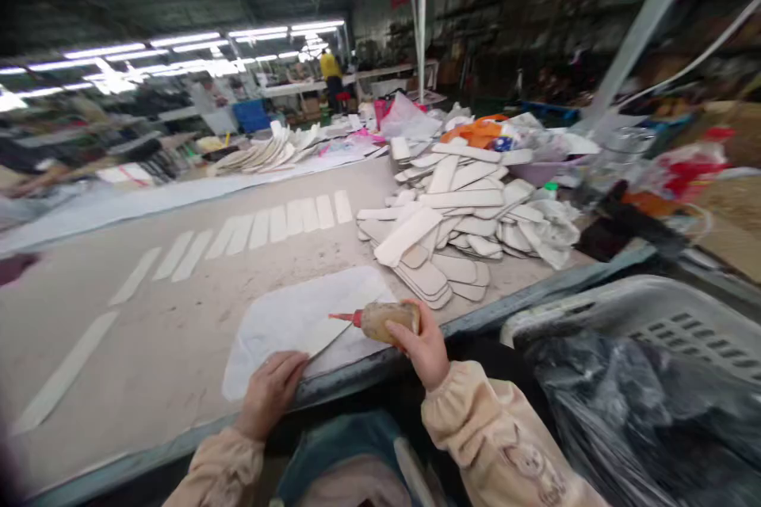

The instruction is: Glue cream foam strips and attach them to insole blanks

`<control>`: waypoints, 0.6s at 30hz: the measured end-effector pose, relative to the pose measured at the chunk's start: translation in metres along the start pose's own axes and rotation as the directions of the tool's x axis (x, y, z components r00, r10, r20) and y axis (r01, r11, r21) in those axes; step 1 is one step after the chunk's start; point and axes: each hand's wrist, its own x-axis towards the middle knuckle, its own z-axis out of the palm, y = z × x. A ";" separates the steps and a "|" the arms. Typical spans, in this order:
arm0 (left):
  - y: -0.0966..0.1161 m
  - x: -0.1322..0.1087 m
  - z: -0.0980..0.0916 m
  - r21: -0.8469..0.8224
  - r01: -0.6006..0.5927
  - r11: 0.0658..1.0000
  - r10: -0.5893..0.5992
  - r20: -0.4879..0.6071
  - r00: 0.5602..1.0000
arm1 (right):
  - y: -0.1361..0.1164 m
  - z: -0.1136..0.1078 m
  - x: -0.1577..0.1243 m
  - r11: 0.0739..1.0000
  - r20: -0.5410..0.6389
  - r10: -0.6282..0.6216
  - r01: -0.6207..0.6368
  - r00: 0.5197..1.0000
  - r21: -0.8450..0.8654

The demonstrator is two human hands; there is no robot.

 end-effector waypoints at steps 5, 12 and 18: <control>0.009 0.001 -0.004 -0.027 0.000 1.000 0.001 0.024 1.000 | 0.006 0.017 -0.002 0.955 0.091 -0.201 0.216 0.975 -0.205; 0.010 0.003 -0.006 -0.100 -0.001 0.995 0.005 0.038 0.999 | 0.022 0.043 -0.011 0.836 0.217 -0.356 0.413 0.909 -0.362; 0.010 0.004 -0.005 -0.123 0.015 0.992 -0.010 0.042 0.999 | 0.027 0.053 -0.010 0.812 0.236 -0.374 0.439 0.897 -0.384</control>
